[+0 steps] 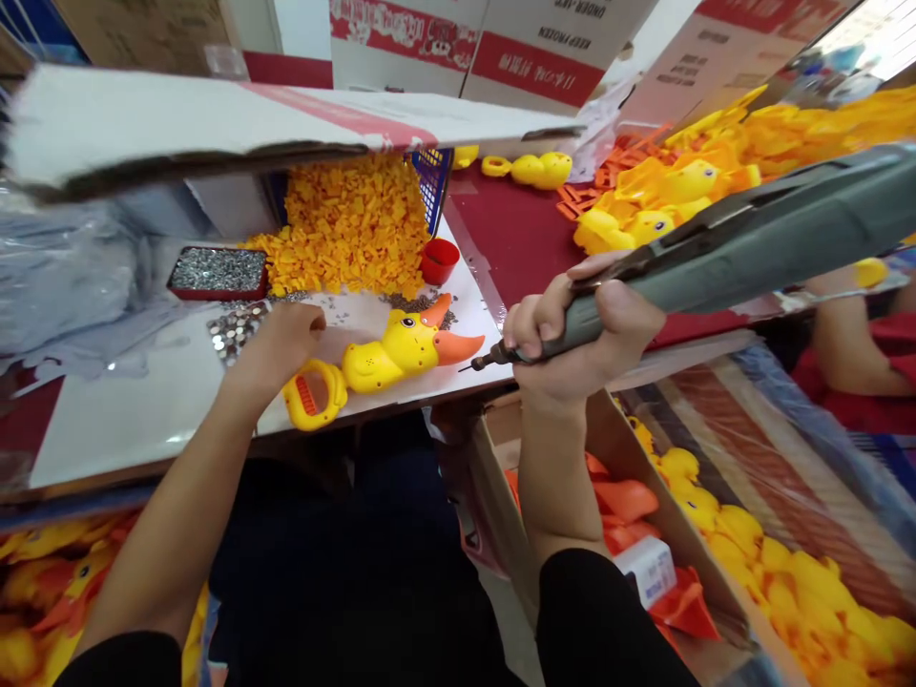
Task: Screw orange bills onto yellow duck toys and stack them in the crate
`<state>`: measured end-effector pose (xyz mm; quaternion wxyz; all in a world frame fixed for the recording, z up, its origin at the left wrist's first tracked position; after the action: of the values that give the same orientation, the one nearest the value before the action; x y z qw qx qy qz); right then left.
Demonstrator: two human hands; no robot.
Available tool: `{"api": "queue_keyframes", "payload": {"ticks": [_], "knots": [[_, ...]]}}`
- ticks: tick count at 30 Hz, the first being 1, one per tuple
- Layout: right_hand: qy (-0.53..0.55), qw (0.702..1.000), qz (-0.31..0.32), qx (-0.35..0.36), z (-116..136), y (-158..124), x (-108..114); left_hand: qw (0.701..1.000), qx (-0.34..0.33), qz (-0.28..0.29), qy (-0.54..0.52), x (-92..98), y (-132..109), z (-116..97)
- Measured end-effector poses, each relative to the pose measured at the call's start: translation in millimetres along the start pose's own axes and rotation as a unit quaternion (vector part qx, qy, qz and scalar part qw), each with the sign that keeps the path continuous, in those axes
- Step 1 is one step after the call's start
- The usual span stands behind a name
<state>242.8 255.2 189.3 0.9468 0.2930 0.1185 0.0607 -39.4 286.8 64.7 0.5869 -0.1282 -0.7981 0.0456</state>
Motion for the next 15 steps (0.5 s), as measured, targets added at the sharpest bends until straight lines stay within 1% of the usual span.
{"api": "queue_keyframes", "payload": {"ticks": [2, 5, 7, 8, 9, 11, 13, 15], "knots": [[-0.007, 1.000, -0.014, -0.003, -2, -1, 4, 0.999, -0.015, -0.034, -0.011, 10.4, -7, -1], [-0.017, 0.999, -0.029, -0.017, -4, -3, 7, 0.993, -0.039, -0.102, -0.054, 27.7, -22, -3], [-0.016, 0.998, -0.041, -0.033, -5, -3, 8, 0.989, -0.040, -0.123, -0.066, 31.7, -28, 0], [-0.014, 0.998, -0.047, -0.041, -4, -3, 8, 0.991, -0.033, -0.119, -0.052, 30.2, -29, 2], [-0.012, 0.998, -0.050, -0.045, -3, -3, 8, 0.994, -0.021, -0.102, -0.024, 25.9, -27, 4], [-0.007, 0.998, -0.048, -0.047, -1, -2, 7, 0.998, -0.004, -0.045, 0.045, 12.3, -19, 9], [-0.004, 0.998, -0.039, -0.046, 1, -1, 6, 0.997, 0.004, 0.004, 0.083, 0.6, -11, 14], [0.000, 0.998, -0.034, -0.045, 2, -1, 6, 0.996, 0.001, 0.014, 0.084, -2.6, -4, 15]]}}
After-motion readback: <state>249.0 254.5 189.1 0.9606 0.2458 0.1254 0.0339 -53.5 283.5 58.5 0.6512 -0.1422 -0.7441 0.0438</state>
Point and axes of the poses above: each hand's wrist, its own y-axis towards the middle knuckle, its own x-axis out of the back of the hand, z = x × y, the point moved 10 cm from there along y, towards the middle knuckle, and after that the axes turned 11 degrees about z, right-handed, at the moved point
